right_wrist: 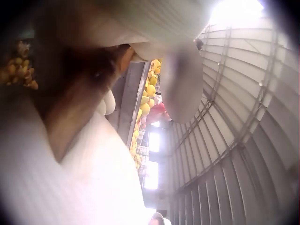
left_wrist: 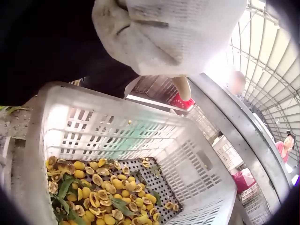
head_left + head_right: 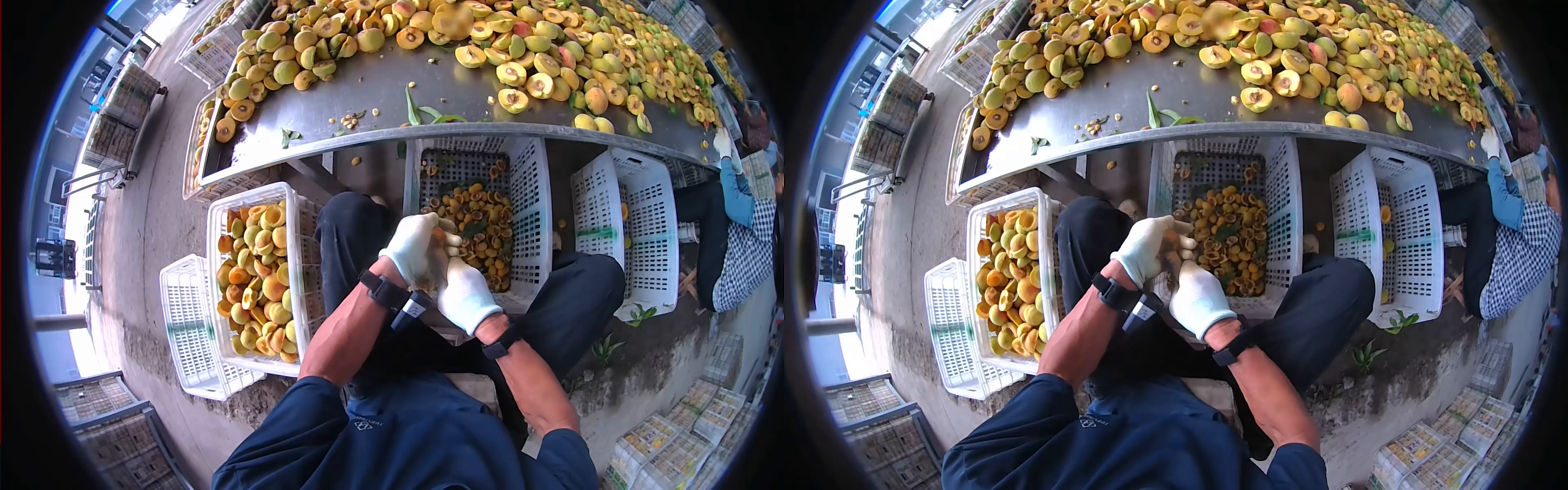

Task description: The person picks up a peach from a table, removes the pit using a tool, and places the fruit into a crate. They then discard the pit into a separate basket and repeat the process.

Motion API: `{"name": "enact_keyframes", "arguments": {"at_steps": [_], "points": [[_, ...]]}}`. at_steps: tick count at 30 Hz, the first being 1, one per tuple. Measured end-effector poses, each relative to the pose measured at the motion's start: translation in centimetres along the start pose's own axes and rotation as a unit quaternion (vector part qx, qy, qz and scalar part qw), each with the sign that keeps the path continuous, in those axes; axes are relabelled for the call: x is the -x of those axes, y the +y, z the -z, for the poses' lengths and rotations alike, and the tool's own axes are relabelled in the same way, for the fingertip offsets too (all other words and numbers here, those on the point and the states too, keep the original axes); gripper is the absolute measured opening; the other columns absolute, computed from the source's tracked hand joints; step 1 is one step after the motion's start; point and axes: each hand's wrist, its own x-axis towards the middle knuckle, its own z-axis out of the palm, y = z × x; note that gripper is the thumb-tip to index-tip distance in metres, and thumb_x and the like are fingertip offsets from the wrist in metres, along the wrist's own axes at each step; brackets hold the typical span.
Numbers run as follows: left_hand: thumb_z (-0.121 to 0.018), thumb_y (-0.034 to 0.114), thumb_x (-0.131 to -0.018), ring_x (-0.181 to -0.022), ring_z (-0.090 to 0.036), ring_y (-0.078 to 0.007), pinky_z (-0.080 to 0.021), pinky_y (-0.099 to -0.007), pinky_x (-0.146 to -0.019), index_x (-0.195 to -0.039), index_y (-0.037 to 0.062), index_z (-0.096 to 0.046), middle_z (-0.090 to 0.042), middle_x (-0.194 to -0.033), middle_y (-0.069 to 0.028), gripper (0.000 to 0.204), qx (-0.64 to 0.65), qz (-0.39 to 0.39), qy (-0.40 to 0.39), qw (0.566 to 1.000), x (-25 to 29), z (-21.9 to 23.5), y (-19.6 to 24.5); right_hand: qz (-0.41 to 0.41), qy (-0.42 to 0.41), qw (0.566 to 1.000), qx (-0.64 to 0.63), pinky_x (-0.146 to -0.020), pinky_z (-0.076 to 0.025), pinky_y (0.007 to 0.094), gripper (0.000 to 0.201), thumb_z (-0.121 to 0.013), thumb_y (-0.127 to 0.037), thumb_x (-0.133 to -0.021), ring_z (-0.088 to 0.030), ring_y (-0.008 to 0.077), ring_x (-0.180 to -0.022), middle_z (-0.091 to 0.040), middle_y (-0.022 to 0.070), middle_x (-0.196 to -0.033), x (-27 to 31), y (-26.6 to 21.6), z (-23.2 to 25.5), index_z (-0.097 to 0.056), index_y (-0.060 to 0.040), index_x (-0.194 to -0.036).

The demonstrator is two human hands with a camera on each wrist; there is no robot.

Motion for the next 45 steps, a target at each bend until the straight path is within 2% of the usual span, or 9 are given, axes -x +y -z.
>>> {"name": "enact_keyframes", "arguments": {"at_steps": [7,10,18,23,27,29,38,43,45], "points": [[-0.036,0.027,-0.105,-0.065,-0.062,-0.0219,-0.053,-0.0345,-0.058,-0.125,-0.0034,-0.054,-0.063,-0.081,-0.0116,0.041,0.03,-0.117,-0.043,0.992,0.6,-0.1,-0.3,0.032,0.047,0.993,-0.101,-0.06,-0.053,0.0473,0.021,-0.062,-0.014,-0.085,-0.066,0.043,-0.069,-0.064,0.0266,-0.074,-0.6,0.5,-1.2,-0.058,0.0049,-0.092],[-0.038,0.025,-0.105,-0.06,-0.059,-0.0203,-0.052,-0.0343,-0.06,-0.118,-0.0042,-0.059,-0.063,-0.073,-0.0117,0.038,0.052,-0.174,-0.079,0.98,0.7,-0.2,-0.2,-0.128,-0.114,0.937,-0.304,-0.036,-0.038,0.0259,0.017,-0.06,-0.016,-0.09,-0.05,0.0087,-0.043,-0.058,0.0057,-0.066,-0.7,0.0,0.2,-0.059,0.0002,-0.089],[-0.039,0.027,-0.105,-0.059,-0.059,-0.0213,-0.051,-0.035,-0.059,-0.118,-0.0063,-0.06,-0.062,-0.067,-0.0115,0.042,0.012,-0.071,-0.186,0.98,0.3,-0.2,0.0,-0.223,-0.251,0.784,-0.522,-0.036,-0.031,0.0197,0.011,-0.058,-0.01,-0.091,-0.04,0.0041,-0.042,-0.053,0.0005,-0.066,0.5,-0.5,3.9,-0.059,-0.0011,-0.098],[-0.039,0.028,-0.105,-0.054,-0.058,-0.0227,-0.051,-0.035,-0.054,-0.116,-0.0068,-0.06,-0.063,-0.066,-0.0133,0.042,-0.032,-0.143,-0.173,0.974,1.1,-1.1,0.0,-0.227,-0.313,0.668,-0.635,-0.037,-0.028,0.0178,0.016,-0.055,-0.008,-0.092,-0.037,0.0016,-0.043,-0.05,-0.0011,-0.066,0.8,0.4,4.3,-0.06,0.0024,-0.103],[-0.04,0.028,-0.105,-0.051,-0.057,-0.0232,-0.051,-0.0349,-0.052,-0.116,-0.0074,-0.06,-0.062,-0.064,-0.0132,0.043,-0.052,-0.201,-0.134,0.969,1.1,-1.1,-0.4,-0.223,-0.301,0.686,-0.624,-0.036,-0.028,0.0179,0.015,-0.056,-0.008,-0.092,-0.037,0.0017,-0.042,-0.049,-0.0018,-0.065,0.8,-0.2,4.2,-0.06,0.0021,-0.101],[-0.04,0.03,-0.104,-0.05,-0.057,-0.0231,-0.051,-0.0356,-0.053,-0.117,-0.0073,-0.06,-0.061,-0.064,-0.0128,0.044,-0.039,-0.162,-0.148,0.975,0.3,-0.6,-0.5,-0.223,-0.27,0.788,-0.507,-0.036,-0.027,0.018,0.013,-0.056,-0.009,-0.092,-0.036,0.0018,-0.042,-0.049,-0.0021,-0.065,0.6,-0.8,4.1,-0.06,0.0017,-0.1],[-0.041,0.034,-0.104,-0.048,-0.057,-0.0228,-0.055,-0.038,-0.056,-0.118,-0.0067,-0.061,-0.061,-0.061,-0.0121,0.047,0.042,-0.137,-0.213,0.966,0.3,-0.6,-0.5,-0.209,-0.329,0.688,-0.612,-0.037,-0.026,0.0182,0.014,-0.056,-0.009,-0.093,-0.034,0.0025,-0.044,-0.044,-0.0029,-0.064,0.8,0.4,4.3,-0.059,0.0014,-0.101],[-0.045,0.034,-0.101,-0.045,-0.056,-0.0218,-0.053,-0.0349,-0.05,-0.11,-0.0078,-0.064,-0.06,-0.057,-0.0116,0.047,-0.095,-0.267,-0.171,0.944,1.1,-1.2,-0.4,-0.207,-0.327,0.643,-0.66,-0.037,-0.026,0.0179,0.016,-0.055,-0.009,-0.093,-0.033,0.0027,-0.045,-0.043,-0.0027,-0.063,1.4,0.6,4.3,-0.059,0.0024,-0.103],[-0.044,0.035,-0.102,-0.045,-0.056,-0.0217,-0.053,-0.0348,-0.051,-0.111,-0.0078,-0.064,-0.06,-0.057,-0.0116,0.048,-0.062,-0.226,-0.211,0.949,0.7,-1.0,-0.3,-0.196,-0.334,0.628,-0.675,-0.036,-0.026,0.0177,0.017,-0.055,-0.009,-0.094,-0.032,0.0028,-0.044,-0.043,-0.0019,-0.062,1.4,0.8,4.0,-0.06,0.0035,-0.105]]}}
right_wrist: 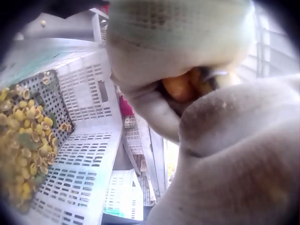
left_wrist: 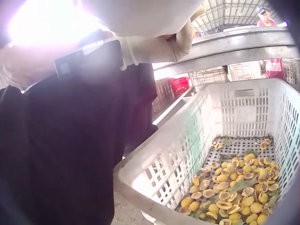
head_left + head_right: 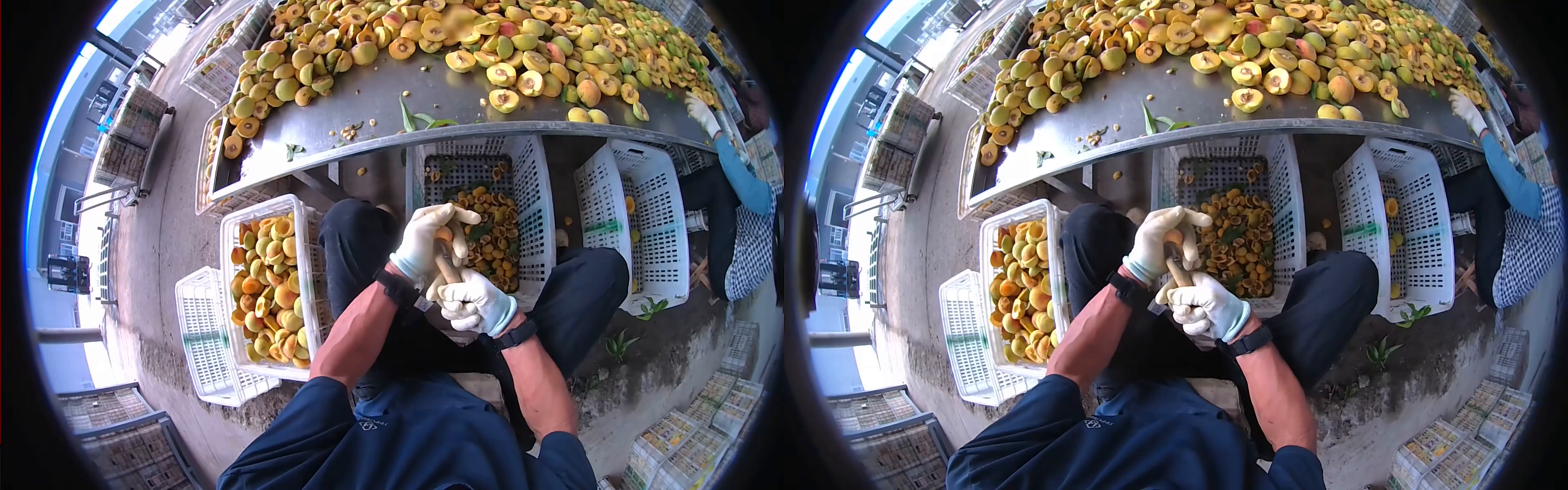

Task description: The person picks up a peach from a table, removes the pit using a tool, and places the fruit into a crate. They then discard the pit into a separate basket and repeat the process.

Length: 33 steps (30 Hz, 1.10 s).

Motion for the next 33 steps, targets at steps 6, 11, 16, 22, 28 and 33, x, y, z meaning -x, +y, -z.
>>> {"name": "enact_keyframes", "arguments": {"at_steps": [6,11,16,22,28,33], "points": [[-0.035,0.035,-0.104,-0.048,-0.057,-0.022,-0.053,-0.0343,-0.059,-0.121,-0.0049,-0.059,-0.061,-0.06,-0.0108,0.05,0.171,0.114,-0.082,0.975,-1.4,0.6,-0.4,0.024,-0.1,0.992,-0.07,-0.035,-0.027,0.0176,0.019,-0.053,-0.009,-0.096,-0.032,0.0023,-0.042,-0.046,-0.0007,-0.062,0.2,-0.2,1.2,-0.059,0.0056,-0.106],[-0.042,0.035,-0.102,-0.082,-0.066,-0.0243,-0.056,-0.0373,-0.068,-0.119,0.0024,-0.054,-0.067,-0.096,-0.014,0.039,0.283,0.107,0.08,0.95,-2.5,2.1,-2.3,0.091,-0.064,0.994,-0.019,-0.036,-0.032,0.021,0.021,-0.057,-0.01,-0.095,-0.035,0.0045,-0.04,-0.049,0.0012,-0.059,1.1,-1.2,1.5,-0.061,0.0076,-0.106],[-0.051,0.021,-0.101,-0.089,-0.07,-0.0264,-0.056,-0.0383,-0.073,-0.114,-0.0007,-0.06,-0.069,-0.101,-0.0144,0.027,-0.214,-0.029,0.306,0.927,-2.9,2.4,-4.1,0.174,0.406,0.858,0.263,-0.036,-0.035,0.023,0.01,-0.06,-0.013,-0.092,-0.043,0.0065,-0.042,-0.056,0.0022,-0.066,-0.8,-1.1,1.5,-0.059,-0.0054,-0.099],[-0.073,0.014,-0.074,-0.103,-0.062,-0.0359,-0.05,-0.0439,-0.09,-0.119,0.003,-0.058,-0.063,-0.106,-0.0143,0.049,-0.621,-0.452,0.118,0.629,1.1,-1.1,0.0,0.166,0.422,0.837,0.306,-0.035,-0.036,0.0223,0.008,-0.057,-0.012,-0.094,-0.043,0.0065,-0.041,-0.053,0.0008,-0.065,-0.7,0.3,3.0,-0.056,-0.0057,-0.1],[-0.068,0.009,-0.087,-0.073,-0.064,-0.0283,-0.053,-0.034,-0.068,-0.111,0.0,-0.064,-0.064,-0.083,-0.0114,0.025,-0.451,-0.395,0.285,0.748,13.7,1.1,6.4,0.159,0.402,0.863,0.262,-0.036,-0.034,0.0212,0.017,-0.055,-0.013,-0.095,-0.04,0.0043,-0.042,-0.051,-0.0011,-0.066,-0.5,0.3,4.7,-0.058,-0.0013,-0.107],[-0.055,0.006,-0.091,-0.085,-0.066,-0.0209,-0.052,-0.0324,-0.079,-0.102,-0.0021,-0.066,-0.068,-0.091,-0.0123,0.018,-0.462,-0.221,0.571,0.642,22.1,15.2,2.7,0.132,0.401,0.864,0.274,-0.036,-0.035,0.0214,0.019,-0.055,-0.012,-0.095,-0.04,0.005,-0.042,-0.052,-0.0001,-0.066,-2.0,0.5,4.7,-0.059,-0.0009,-0.109]]}}
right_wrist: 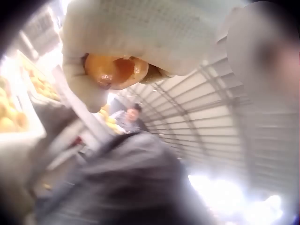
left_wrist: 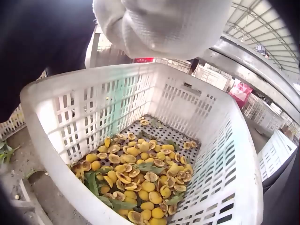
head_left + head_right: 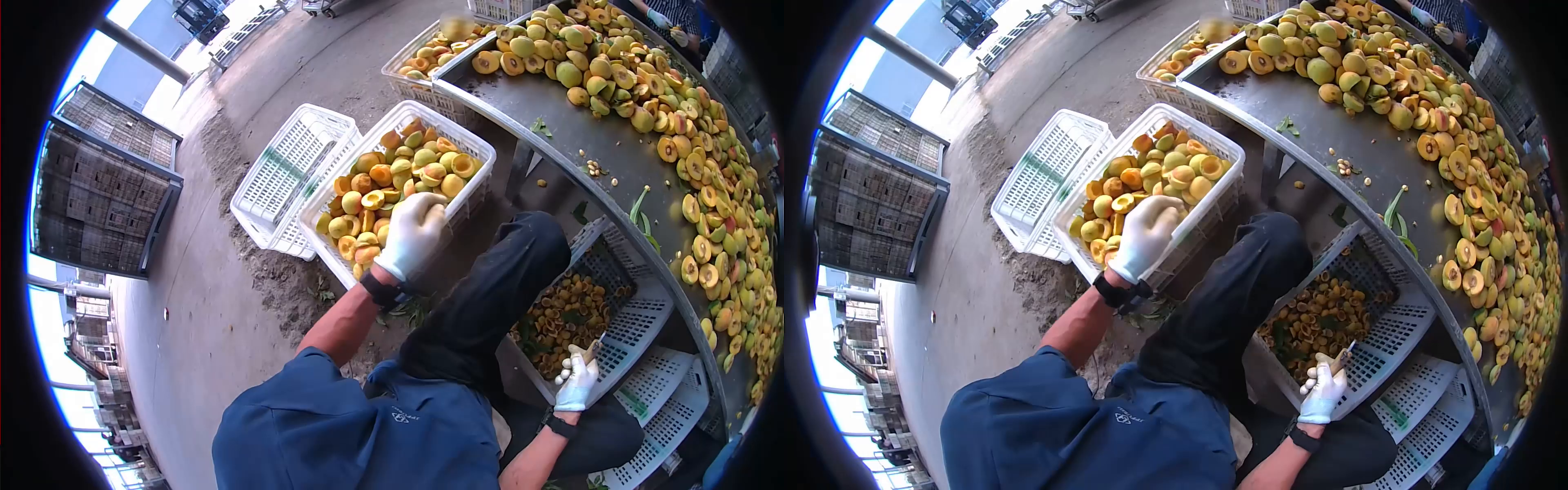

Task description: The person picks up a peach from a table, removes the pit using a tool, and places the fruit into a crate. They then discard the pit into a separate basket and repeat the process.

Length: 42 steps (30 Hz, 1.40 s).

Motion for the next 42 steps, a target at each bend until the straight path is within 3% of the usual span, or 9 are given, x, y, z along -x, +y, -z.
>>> {"name": "enact_keyframes", "arguments": {"at_steps": [3,5,9,14,27,29,32,36,42], "points": [[-0.06,0.019,-0.093,-0.092,-0.063,-0.0377,-0.051,-0.0439,-0.082,-0.107,0.0017,-0.064,-0.065,-0.097,-0.0213,0.022,-0.159,-0.003,0.08,0.984,1.5,0.4,-10.7,-0.002,-0.021,0.998,0.063,-0.036,-0.037,0.0221,0.016,-0.052,-0.011,-0.096,-0.043,0.0063,-0.042,-0.055,0.0023,-0.066,-0.1,0.3,-1.2,-0.059,-0.0011,-0.108],[-0.054,0.021,-0.094,-0.106,-0.06,-0.0386,-0.048,-0.046,-0.093,-0.116,-0.0001,-0.061,-0.064,-0.112,-0.0222,0.032,-0.231,0.079,-0.164,0.956,4.6,-0.2,-17.1,0.001,-0.035,0.996,0.076,-0.036,-0.037,0.0226,0.015,-0.053,-0.01,-0.096,-0.043,0.0066,-0.042,-0.055,0.0032,-0.066,-0.2,0.7,-1.7,-0.06,-0.0021,-0.107],[-0.055,0.017,-0.087,-0.109,-0.06,-0.041,-0.049,-0.0471,-0.094,-0.12,0.002,-0.061,-0.063,-0.118,-0.0217,0.036,-0.226,0.02,-0.234,0.945,6.0,-0.1,-19.3,-0.025,-0.035,0.996,0.075,-0.037,-0.04,0.0254,0.014,-0.059,-0.011,-0.093,-0.048,0.0097,-0.042,-0.06,0.0064,-0.068,-0.2,0.4,-1.6,-0.06,-0.0036,-0.105],[-0.06,0.028,-0.086,-0.074,-0.066,-0.0382,-0.054,-0.0491,-0.071,-0.078,0.0078,-0.071,-0.068,-0.078,-0.0189,0.024,-0.292,0.013,-0.236,0.927,-0.8,-0.8,-11.0,-0.026,-0.028,0.995,0.087,-0.037,-0.04,0.0259,0.01,-0.059,-0.011,-0.094,-0.048,0.0094,-0.042,-0.061,0.0064,-0.068,0.3,0.3,-1.9,-0.058,-0.0046,-0.102],[-0.057,0.03,-0.089,-0.077,-0.066,-0.0416,-0.053,-0.0493,-0.071,-0.092,0.0061,-0.066,-0.068,-0.079,-0.0197,0.026,-0.161,-0.344,-0.377,0.845,-15.4,-23.9,25.7,-0.005,-0.104,0.99,0.095,-0.042,-0.045,0.0261,0.012,-0.064,-0.013,-0.091,-0.054,0.011,-0.046,-0.064,0.007,-0.067,0.8,1.3,-2.5,-0.059,-0.0016,-0.094],[-0.057,0.031,-0.089,-0.08,-0.066,-0.0424,-0.053,-0.0502,-0.074,-0.096,0.006,-0.066,-0.068,-0.082,-0.0208,0.027,-0.138,-0.338,-0.371,0.854,-16.3,-29.4,28.2,0.046,-0.116,0.982,0.141,-0.063,-0.051,0.0514,0.033,-0.053,-0.036,-0.095,-0.065,0.0402,-0.064,-0.067,0.0186,-0.072,0.2,2.8,-1.4,-0.065,-0.0058,-0.087],[-0.057,0.029,-0.089,-0.092,-0.066,-0.0418,-0.054,-0.0485,-0.079,-0.109,0.007,-0.062,-0.068,-0.099,-0.0235,0.03,-0.147,-0.299,-0.329,0.884,-17.9,-38.9,28.5,0.207,-0.032,0.956,0.207,-0.062,-0.052,0.0443,0.027,-0.06,-0.032,-0.091,-0.064,0.032,-0.059,-0.065,0.0135,-0.066,-2.8,7.2,-0.9,-0.063,-0.0059,-0.086],[-0.059,0.028,-0.088,-0.112,-0.062,-0.0405,-0.052,-0.0452,-0.092,-0.127,0.0075,-0.052,-0.056,-0.127,-0.027,0.045,-0.184,-0.203,-0.36,0.892,-18.8,-44.5,29.6,0.045,-0.027,0.997,0.063,-0.061,-0.051,0.0454,0.032,-0.061,-0.032,-0.092,-0.065,0.0322,-0.06,-0.066,0.0147,-0.064,-1.3,3.1,-0.6,-0.063,-0.0039,-0.077],[-0.07,0.028,-0.076,-0.102,-0.065,-0.0389,-0.052,-0.0425,-0.087,-0.113,0.0055,-0.061,-0.068,-0.106,-0.0226,0.044,-0.155,-0.227,-0.384,0.881,-19.4,-46.1,29.9,0.099,0.006,0.98,0.17,-0.064,-0.051,0.0499,0.031,-0.06,-0.032,-0.092,-0.065,0.0401,-0.065,-0.066,0.0192,-0.068,-2.2,3.3,-0.6,-0.063,-0.0033,-0.079]]}}
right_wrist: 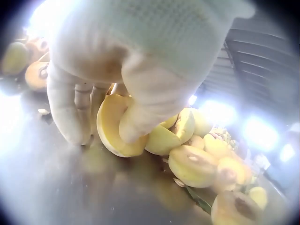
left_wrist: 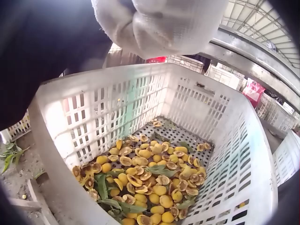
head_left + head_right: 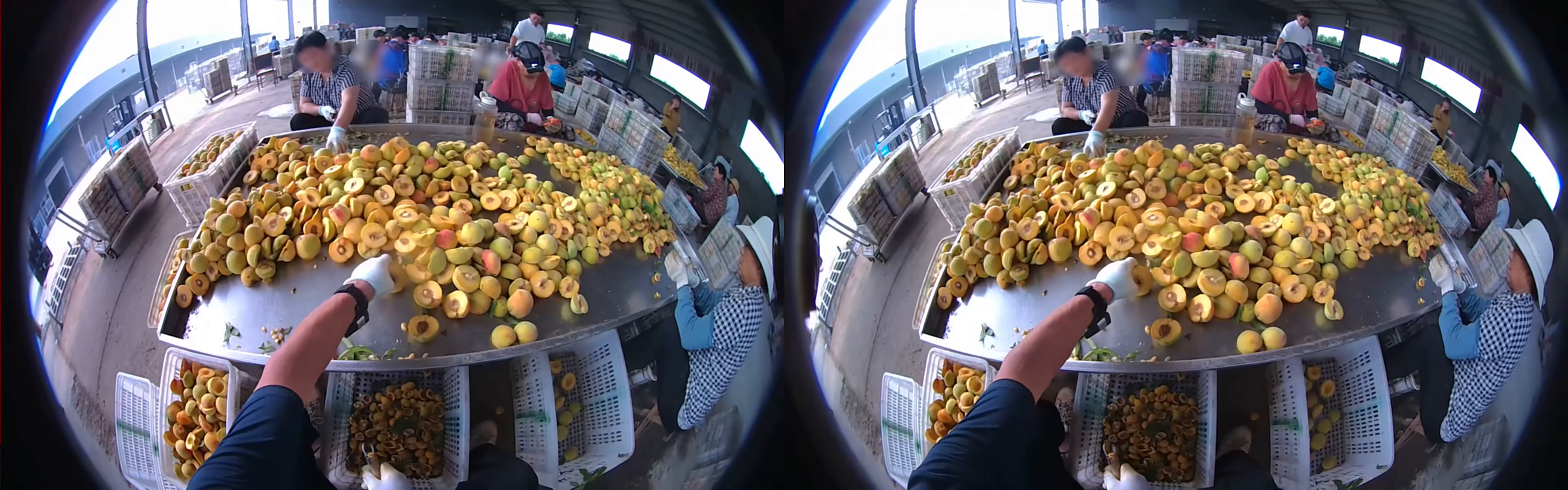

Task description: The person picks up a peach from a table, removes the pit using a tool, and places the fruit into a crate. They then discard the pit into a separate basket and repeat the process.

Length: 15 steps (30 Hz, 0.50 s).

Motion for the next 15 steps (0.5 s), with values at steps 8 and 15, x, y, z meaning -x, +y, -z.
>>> {"name": "enact_keyframes", "arguments": {"at_steps": [8,15], "points": [[-0.078,0.028,-0.07,-0.08,-0.072,-0.0209,-0.059,-0.0329,-0.064,-0.121,0.0047,-0.062,-0.071,-0.102,-0.0127,0.059,0.171,0.114,-0.064,0.977,1.4,-2.4,-1.0,0.033,-0.002,0.998,0.058,-0.067,-0.051,0.0521,0.035,-0.058,-0.037,-0.093,-0.066,0.0422,-0.069,-0.066,0.0218,-0.07,0.4,-0.4,-0.4,-0.062,-0.005,-0.078],[-0.068,0.022,-0.071,-0.073,-0.072,-0.0265,-0.057,-0.0357,-0.058,-0.087,-0.0079,-0.071,-0.072,-0.082,-0.0187,0.034,0.291,0.141,-0.034,0.946,8.9,0.4,1.8,-0.036,-0.06,0.994,-0.081,-0.036,-0.038,0.0298,0.028,-0.058,-0.02,-0.094,-0.049,0.0137,-0.037,-0.053,-0.0004,-0.051,3.0,-4.7,1.4,-0.056,-0.0101,-0.068]]}}
